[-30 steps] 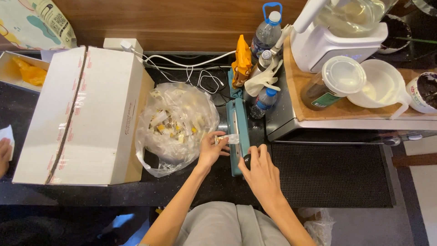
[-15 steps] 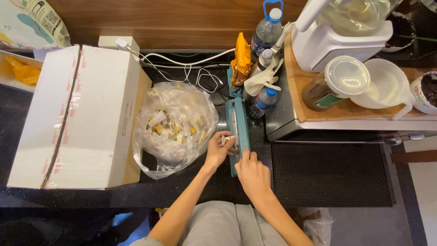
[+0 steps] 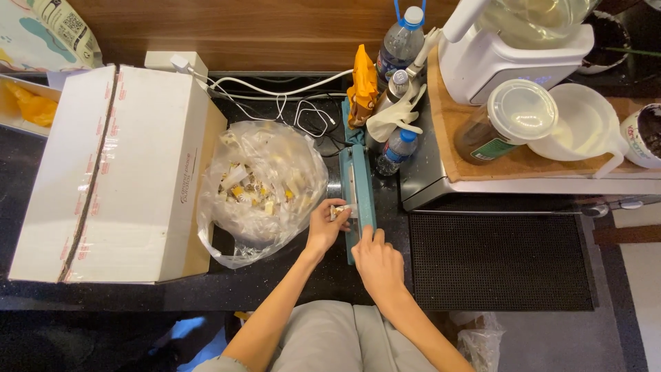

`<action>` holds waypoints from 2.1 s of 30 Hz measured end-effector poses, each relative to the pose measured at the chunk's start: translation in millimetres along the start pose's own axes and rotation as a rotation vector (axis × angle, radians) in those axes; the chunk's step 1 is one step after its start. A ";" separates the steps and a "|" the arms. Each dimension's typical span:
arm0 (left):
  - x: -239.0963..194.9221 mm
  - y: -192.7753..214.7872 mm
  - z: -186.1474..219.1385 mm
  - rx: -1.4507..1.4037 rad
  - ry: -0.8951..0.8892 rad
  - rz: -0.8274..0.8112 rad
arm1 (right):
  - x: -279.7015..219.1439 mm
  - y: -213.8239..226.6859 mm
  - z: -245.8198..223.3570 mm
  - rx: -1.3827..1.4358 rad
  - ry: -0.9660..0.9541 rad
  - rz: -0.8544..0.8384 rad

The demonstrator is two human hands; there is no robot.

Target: Sealing small plastic bags containing pastries using a manual impulse heat sealer and placing them into a box.

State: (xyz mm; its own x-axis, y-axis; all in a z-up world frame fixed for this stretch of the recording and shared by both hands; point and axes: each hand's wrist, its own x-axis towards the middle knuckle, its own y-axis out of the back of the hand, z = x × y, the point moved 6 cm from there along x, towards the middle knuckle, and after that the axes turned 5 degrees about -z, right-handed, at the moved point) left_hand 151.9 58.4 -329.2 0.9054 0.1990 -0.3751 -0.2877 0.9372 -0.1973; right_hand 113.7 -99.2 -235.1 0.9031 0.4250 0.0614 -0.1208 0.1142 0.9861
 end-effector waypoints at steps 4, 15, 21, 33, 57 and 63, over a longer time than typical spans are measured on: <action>-0.8 0.1 1.2 -0.002 0.003 0.006 | 0.4 2.7 0.1 0.007 0.012 0.013; -1.1 -1.3 3.9 0.006 -0.004 0.005 | -1.7 5.5 0.1 0.012 0.022 0.046; 2.2 -1.2 0.5 0.019 0.003 -0.008 | -2.8 7.0 -0.5 0.008 0.023 0.055; 5.4 0.0 -0.8 0.044 0.014 -0.015 | -3.2 6.6 -0.8 0.036 0.033 0.052; 8.6 1.3 -3.5 0.040 0.007 -0.017 | -4.3 -2.6 -2.5 -0.019 0.048 0.039; 6.5 1.4 -1.3 0.071 0.010 -0.024 | -8.4 -12.5 -3.8 -0.040 0.061 0.049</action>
State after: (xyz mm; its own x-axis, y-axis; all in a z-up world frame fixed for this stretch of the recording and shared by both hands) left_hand 157.1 60.6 -333.1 0.9084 0.1740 -0.3801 -0.2431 0.9596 -0.1418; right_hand 106.1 -100.8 -248.6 0.8690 0.4848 0.0991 -0.1819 0.1266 0.9751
